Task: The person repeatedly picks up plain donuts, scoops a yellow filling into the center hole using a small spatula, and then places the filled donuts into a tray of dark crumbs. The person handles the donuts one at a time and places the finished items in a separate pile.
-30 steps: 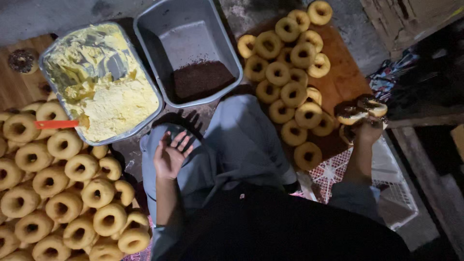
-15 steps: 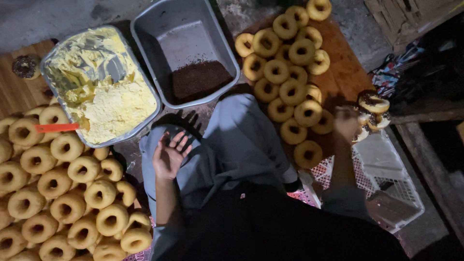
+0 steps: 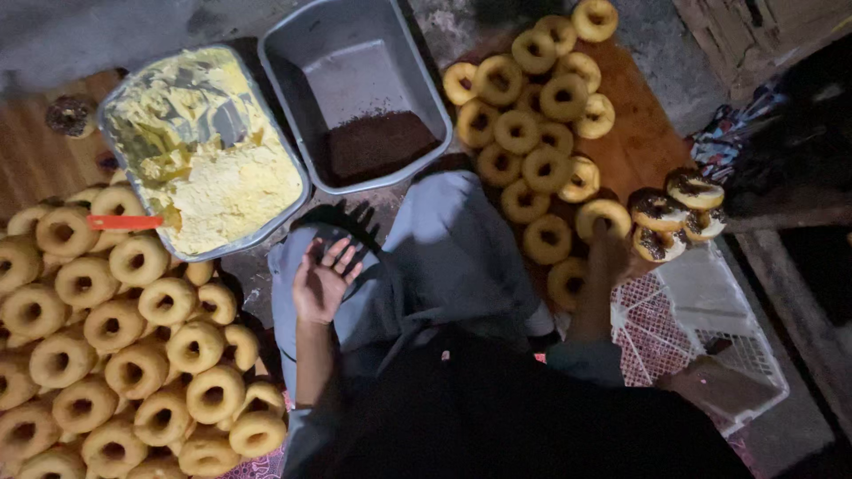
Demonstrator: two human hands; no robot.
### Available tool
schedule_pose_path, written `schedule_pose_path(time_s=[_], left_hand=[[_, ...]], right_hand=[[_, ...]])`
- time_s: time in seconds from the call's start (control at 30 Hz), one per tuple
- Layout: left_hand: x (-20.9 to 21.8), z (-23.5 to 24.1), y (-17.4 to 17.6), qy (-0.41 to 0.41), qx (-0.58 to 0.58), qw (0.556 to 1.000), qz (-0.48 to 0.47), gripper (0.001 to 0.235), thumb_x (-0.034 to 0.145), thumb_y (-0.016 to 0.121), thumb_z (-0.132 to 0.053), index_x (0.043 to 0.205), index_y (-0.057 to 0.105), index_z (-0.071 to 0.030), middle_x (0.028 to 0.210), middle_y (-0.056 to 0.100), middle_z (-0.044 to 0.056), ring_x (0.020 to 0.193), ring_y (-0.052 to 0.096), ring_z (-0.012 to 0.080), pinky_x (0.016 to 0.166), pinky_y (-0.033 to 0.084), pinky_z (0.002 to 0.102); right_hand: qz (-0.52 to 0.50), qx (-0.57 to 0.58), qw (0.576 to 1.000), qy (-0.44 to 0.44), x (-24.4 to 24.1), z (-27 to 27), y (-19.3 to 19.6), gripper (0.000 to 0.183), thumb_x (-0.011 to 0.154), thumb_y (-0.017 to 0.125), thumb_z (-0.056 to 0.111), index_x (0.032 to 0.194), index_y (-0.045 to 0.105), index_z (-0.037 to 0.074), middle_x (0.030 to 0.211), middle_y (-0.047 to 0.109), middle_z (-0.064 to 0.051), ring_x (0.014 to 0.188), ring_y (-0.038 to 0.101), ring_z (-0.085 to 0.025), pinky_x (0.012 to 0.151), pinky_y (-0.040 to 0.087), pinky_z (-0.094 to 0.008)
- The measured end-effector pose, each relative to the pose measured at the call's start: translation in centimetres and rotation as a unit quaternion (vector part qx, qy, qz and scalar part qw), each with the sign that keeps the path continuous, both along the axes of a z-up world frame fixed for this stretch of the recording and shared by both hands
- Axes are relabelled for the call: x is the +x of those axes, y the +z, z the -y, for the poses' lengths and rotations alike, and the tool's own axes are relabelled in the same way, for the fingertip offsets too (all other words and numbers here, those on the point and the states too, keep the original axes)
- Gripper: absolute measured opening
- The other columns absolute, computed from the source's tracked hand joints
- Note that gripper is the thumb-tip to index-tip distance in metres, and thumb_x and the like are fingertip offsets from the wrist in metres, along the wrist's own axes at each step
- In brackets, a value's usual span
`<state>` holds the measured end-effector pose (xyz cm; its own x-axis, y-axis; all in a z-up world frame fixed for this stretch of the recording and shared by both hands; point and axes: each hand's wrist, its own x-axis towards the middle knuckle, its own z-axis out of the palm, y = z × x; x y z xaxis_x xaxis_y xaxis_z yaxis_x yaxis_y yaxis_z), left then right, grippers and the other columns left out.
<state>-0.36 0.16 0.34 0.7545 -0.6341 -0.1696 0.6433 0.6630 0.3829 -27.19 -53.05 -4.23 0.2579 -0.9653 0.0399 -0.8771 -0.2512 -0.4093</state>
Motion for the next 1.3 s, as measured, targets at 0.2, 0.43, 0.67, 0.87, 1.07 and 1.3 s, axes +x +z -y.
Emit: schedule_pose_path(time_s=[0.2,0.43,0.67,0.87,1.07,1.3], left_hand=[[-0.3,0.5,0.5,0.015,0.028,0.999,0.019,0.046,0.103,0.059,-0.046,0.142,0.053,-0.023,0.148,0.055,0.019,0.134,0.054,0.0363,0.109,0.044,0.058],[-5.3,7.5,3.4,0.0,0.076,0.981,0.178,0.061,0.087,0.071,-0.026,0.141,0.042,-0.021,0.137,0.053,0.005,0.126,0.054,0.0201,0.1,0.051,0.041],[-4.3,5.0,1.5,0.268,0.289,0.917,0.056,0.036,0.089,0.072,0.007,0.108,0.044,-0.007,0.103,0.06,0.009,0.092,0.064,0.02,0.078,0.058,0.034],[-2.1,-2.9,1.3,0.466,0.286,0.833,-0.081,0.036,0.088,0.072,0.001,0.117,0.052,-0.005,0.113,0.067,0.018,0.1,0.07,0.0277,0.084,0.062,0.04],[-0.7,-8.7,4.0,0.443,0.085,0.886,-0.102,0.045,0.097,0.058,-0.038,0.129,0.058,-0.006,0.12,0.069,0.01,0.111,0.069,0.0247,0.089,0.06,0.044],[2.2,-9.9,1.7,0.449,0.079,0.883,-0.111,0.047,0.099,0.058,-0.046,0.128,0.059,-0.009,0.117,0.066,0.006,0.111,0.063,0.0215,0.097,0.053,0.04]], right_hand=[[0.277,-0.082,0.957,0.017,4.0,-2.1,2.2,0.05,0.097,0.064,0.043,0.126,0.064,0.003,0.115,0.07,-0.019,0.102,0.067,-0.033,0.089,0.054,-0.045],[0.373,0.381,0.776,0.337,14.0,-20.8,6.8,0.051,0.097,0.057,0.038,0.133,0.059,0.002,0.117,0.069,-0.015,0.103,0.067,-0.027,0.091,0.054,-0.04],[0.436,0.586,0.62,0.288,24.4,-32.1,10.1,0.036,0.104,0.058,0.029,0.121,0.064,-0.002,0.113,0.072,-0.01,0.101,0.07,-0.02,0.092,0.057,-0.035],[0.367,0.248,0.658,0.609,29.0,-39.3,11.4,0.036,0.088,0.081,0.015,0.118,0.064,0.003,0.117,0.066,-0.009,0.104,0.064,-0.023,0.091,0.054,-0.035],[0.206,0.216,0.472,0.83,32.2,-45.4,12.8,0.033,0.077,0.087,0.017,0.105,0.073,0.008,0.103,0.073,-0.01,0.098,0.07,-0.029,0.087,0.055,-0.042],[0.169,0.085,0.568,0.801,43.3,-45.7,9.7,0.034,0.078,0.079,0.007,0.113,0.076,0.007,0.103,0.072,-0.014,0.101,0.068,-0.036,0.087,0.053,-0.046]])
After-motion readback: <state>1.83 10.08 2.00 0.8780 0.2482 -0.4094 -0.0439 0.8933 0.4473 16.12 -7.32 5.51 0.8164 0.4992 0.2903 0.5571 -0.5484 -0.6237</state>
